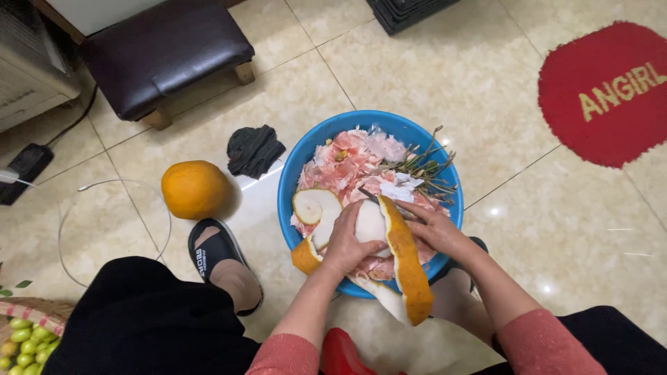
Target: Peeling a pomelo using a knife and hands
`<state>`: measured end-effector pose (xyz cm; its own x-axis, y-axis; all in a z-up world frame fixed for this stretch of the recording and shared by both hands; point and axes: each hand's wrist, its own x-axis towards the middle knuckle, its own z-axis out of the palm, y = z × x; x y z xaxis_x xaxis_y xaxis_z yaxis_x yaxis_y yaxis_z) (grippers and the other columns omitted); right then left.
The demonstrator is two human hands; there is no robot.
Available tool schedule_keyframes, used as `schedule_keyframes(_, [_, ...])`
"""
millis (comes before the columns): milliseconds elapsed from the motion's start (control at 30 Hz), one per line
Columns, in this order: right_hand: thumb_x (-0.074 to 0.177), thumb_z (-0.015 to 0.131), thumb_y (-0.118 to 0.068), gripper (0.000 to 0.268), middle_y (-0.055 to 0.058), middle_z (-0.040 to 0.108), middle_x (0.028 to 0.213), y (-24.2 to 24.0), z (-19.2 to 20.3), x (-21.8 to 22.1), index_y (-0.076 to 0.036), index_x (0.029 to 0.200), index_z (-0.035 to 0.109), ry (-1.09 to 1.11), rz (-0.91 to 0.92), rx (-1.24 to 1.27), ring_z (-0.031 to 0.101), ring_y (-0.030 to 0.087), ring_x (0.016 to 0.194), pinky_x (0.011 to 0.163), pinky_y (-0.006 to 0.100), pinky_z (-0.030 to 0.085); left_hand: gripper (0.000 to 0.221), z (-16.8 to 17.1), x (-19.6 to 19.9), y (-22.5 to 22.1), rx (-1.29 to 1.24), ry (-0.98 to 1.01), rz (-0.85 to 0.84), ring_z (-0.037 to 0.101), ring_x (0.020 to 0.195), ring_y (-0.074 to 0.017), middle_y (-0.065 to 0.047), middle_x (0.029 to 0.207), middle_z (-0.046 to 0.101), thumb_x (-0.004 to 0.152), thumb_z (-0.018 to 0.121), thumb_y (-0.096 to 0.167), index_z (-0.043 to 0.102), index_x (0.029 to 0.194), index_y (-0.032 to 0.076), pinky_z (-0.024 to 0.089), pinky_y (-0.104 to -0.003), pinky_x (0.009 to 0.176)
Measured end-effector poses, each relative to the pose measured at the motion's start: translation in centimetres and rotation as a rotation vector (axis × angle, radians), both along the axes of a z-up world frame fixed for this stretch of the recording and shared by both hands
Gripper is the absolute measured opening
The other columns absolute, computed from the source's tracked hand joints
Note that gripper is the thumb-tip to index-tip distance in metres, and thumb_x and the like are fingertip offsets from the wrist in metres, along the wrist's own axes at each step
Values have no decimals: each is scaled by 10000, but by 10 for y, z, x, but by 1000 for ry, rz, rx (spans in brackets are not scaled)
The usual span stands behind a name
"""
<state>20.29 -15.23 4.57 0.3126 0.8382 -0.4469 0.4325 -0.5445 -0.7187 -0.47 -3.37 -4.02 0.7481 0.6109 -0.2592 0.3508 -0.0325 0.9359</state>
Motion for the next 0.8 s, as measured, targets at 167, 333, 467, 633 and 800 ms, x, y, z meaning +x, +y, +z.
schedule_keyframes(167, [920, 698, -291, 481, 106, 747, 1309, -5, -22, 1, -319, 1400, 684, 9, 46, 177, 698, 342, 1168, 1052, 412, 494, 1152, -4, -4, -3, -11, -49, 30, 400, 1434, -474, -186, 1567, 410, 562, 976, 417, 423, 1541, 167, 313, -516, 1218])
schedule_keyframes(333, [915, 737, -273, 540, 65, 787, 1217, -9, -17, -11, -219, 1446, 657, -20, 13, 399, 705, 171, 1139, 1035, 341, 521, 1147, 37, -7, 18, -246, -91, 117, 377, 1474, -438, -197, 1574, 412, 639, 934, 443, 360, 1599, 186, 280, -507, 1238])
schedule_keyframes(467, [879, 716, -474, 813, -8, 612, 1456, -2, -4, -15, -458, 1603, 346, -312, 92, 79, 497, 385, 1363, 1140, 598, 333, 1199, 20, 8, 36, -145, -80, 65, 374, 1467, -468, -238, 1558, 399, 570, 933, 445, 369, 1598, 194, 293, -520, 1239])
schedule_keyframes(633, [852, 721, -481, 927, 96, 631, 1445, -8, 9, -26, -469, 1636, 227, -344, 113, -110, 610, 395, 1271, 1063, 527, 480, 1149, 43, 3, 40, -107, 50, 35, 439, 1407, -492, -233, 1513, 452, 535, 927, 434, 457, 1546, 158, 321, -532, 1214])
schedule_keyframes(800, [887, 658, -510, 876, 211, 662, 1366, -21, 47, -31, -469, 1628, 192, -298, 33, -296, 625, 491, 1212, 1097, 568, 467, 1000, 29, 8, 31, -174, 10, 80, 542, 1317, -466, -217, 1358, 561, 520, 923, 397, 525, 1425, 249, 428, -514, 1111])
